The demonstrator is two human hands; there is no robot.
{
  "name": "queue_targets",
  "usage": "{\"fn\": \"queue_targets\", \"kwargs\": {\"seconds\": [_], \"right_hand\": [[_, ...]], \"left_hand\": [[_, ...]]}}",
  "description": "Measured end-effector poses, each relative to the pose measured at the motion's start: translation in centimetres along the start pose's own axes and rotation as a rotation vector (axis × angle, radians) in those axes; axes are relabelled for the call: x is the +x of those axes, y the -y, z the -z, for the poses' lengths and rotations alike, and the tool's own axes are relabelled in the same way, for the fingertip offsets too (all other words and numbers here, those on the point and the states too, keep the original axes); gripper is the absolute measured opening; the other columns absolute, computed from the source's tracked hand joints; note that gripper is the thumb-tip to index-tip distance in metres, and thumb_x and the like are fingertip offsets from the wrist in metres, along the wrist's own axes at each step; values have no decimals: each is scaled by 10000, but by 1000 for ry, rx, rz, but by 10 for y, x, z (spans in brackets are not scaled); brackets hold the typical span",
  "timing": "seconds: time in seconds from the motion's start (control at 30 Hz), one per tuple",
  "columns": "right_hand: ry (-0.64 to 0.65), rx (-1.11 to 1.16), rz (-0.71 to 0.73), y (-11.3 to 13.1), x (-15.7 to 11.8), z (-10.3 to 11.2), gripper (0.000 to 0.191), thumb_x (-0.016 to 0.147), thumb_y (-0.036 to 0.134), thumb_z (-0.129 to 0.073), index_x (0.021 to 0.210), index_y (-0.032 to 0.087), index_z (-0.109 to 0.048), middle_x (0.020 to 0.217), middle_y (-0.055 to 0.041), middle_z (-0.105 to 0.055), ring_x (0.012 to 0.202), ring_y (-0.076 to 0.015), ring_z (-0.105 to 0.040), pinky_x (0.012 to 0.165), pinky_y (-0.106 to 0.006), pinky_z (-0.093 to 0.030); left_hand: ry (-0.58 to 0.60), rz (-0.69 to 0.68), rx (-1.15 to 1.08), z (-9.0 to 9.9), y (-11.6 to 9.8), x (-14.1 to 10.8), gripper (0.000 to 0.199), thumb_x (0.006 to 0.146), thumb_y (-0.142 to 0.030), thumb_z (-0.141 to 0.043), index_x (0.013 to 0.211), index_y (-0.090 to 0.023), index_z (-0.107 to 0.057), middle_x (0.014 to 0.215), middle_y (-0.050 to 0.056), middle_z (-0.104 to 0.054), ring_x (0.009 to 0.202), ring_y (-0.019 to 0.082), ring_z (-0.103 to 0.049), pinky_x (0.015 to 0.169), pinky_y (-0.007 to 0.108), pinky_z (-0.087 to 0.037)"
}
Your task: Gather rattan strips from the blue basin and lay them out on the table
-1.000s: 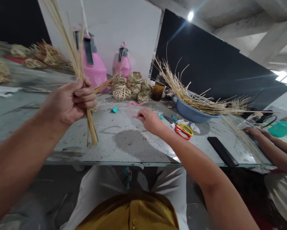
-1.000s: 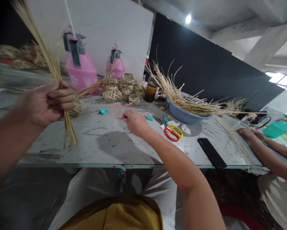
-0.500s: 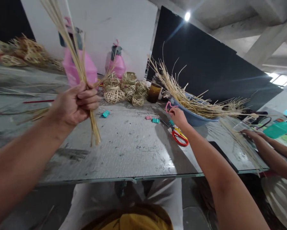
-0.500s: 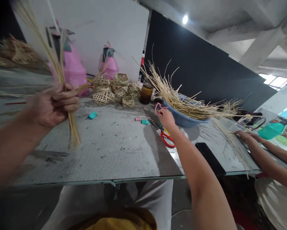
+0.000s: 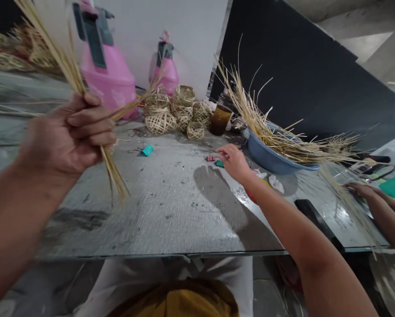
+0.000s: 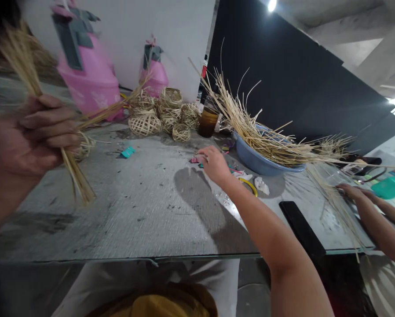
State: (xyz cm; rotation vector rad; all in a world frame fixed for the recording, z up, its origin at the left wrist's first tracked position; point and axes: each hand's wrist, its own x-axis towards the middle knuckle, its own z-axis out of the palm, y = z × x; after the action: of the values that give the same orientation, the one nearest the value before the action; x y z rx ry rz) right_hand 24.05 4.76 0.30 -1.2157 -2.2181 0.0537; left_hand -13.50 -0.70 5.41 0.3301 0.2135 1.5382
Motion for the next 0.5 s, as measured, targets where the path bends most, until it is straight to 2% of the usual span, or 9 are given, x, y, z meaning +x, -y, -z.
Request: {"fn": "queue_targets", "kwargs": {"seconds": [0.1,0.23,0.33,0.4,0.5], "right_hand": [[98,74,140,27,-9,-20,179,983,125,-648,1083,193,-780,1151,-121,-767,1130,-244,-687,1070,-420,-521],[202,108,244,44,-11,-37,182,988,142,-669,1107,210,-788,1180,-117,-776,1149,-246,-697,1086,-433,-525],[144,88,182,29,7,-36,171,979,141,-668,1071,193,-802,1135,-124,-791,1117,-253,-713,1063,-429,-539],[80,33,51,7,23,-29,196,962,104,-643,1028,182,-811,1097,-125,-795,1087,-256,-722,1052,-424,-544],[1,-117,-196,-32,44,-15,259,949,66,-592,1017,165,-821,1116,-139,-798,1103,-259,-725,1075,-413,-537]], "left_hand": [[82,-117,53,3,-9,-1,384,1188,-261,-357,886,-200,-587,504,-91,-403,338,51,-360,314,171,-193],[48,-43,160,-1,-1,0,453,1193,-263,-277,832,-182,-539,499,-89,-358,333,40,-307,320,178,-186],[-55,6,231,-5,17,0,503,1176,-210,-193,817,-169,-543,500,-78,-314,326,53,-281,323,194,-176],[-98,30,269,-6,27,0,498,1158,-171,-207,801,-165,-555,502,-71,-307,325,63,-272,328,200,-171],[-103,28,354,-6,36,-1,525,1139,-130,-220,759,-145,-581,494,-60,-313,323,64,-285,332,195,-197]]}}
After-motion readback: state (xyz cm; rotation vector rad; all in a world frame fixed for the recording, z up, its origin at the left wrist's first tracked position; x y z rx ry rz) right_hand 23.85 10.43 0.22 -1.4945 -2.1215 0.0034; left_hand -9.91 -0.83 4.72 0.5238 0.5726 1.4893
